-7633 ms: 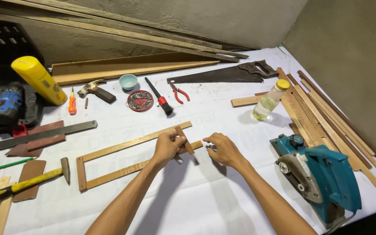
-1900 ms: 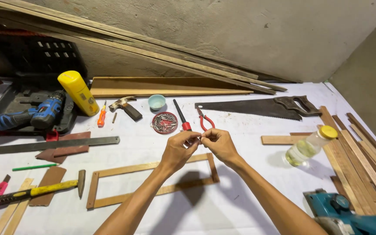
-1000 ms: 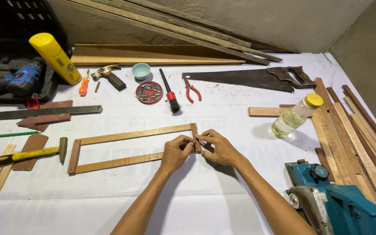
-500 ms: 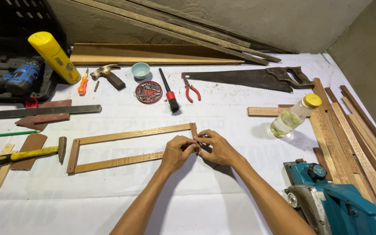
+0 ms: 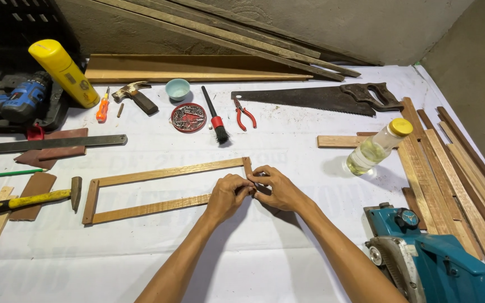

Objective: Measure, fit, and hammer wooden strips together to assemble rectangular frames.

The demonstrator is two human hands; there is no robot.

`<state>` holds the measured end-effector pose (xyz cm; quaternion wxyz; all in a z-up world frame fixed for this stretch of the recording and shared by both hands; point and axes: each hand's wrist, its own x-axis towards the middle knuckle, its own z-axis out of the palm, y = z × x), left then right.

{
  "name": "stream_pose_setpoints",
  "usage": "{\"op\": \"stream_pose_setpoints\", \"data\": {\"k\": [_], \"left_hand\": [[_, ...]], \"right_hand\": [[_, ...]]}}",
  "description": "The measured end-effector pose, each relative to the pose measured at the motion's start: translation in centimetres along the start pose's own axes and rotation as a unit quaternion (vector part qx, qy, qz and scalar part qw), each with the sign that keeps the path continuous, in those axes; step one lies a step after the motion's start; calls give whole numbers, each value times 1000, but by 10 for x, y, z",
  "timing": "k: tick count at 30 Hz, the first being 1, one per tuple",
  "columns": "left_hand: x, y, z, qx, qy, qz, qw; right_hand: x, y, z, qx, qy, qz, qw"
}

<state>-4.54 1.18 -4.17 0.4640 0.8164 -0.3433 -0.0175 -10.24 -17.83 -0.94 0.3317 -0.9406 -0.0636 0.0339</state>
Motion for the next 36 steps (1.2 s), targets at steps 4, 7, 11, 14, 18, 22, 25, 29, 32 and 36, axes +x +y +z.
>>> {"op": "stream_pose_setpoints", "data": {"k": [4,7,11,14,18,22,25,29,32,36], "left_hand": [[3,9,-3,7,12,29,999],[3,10,0,41,3,17,999],[5,10,0,62,3,41,997],[3,8,-5,60,-1,59,996],[-3,9,-12,43,2,96,994],[-6,10,-12,51,2,86,995],[-6,17,-18,27,12,74,997],[-13,24,-32,80,-30,73,994],[-22,15,-46,148,1,146,978],[-38,2,-86,203,43,159,965]], "right_hand": [[2,-3,-4,-1,-7,-3,1000],[2,-8,-6,-10,-24,22,999],[0,-6,-5,-1,-22,2,1000],[0,-8,-5,-7,-22,13,1000],[-4,-5,-2,2,-9,9,1000],[-7,-7,-2,18,-11,14,1000],[-9,-10,-5,15,-2,-7,1000],[-14,-15,-15,84,11,24,996],[-12,0,-11,14,65,-39,997],[7,-21,-9,-105,101,-95,985]]}}
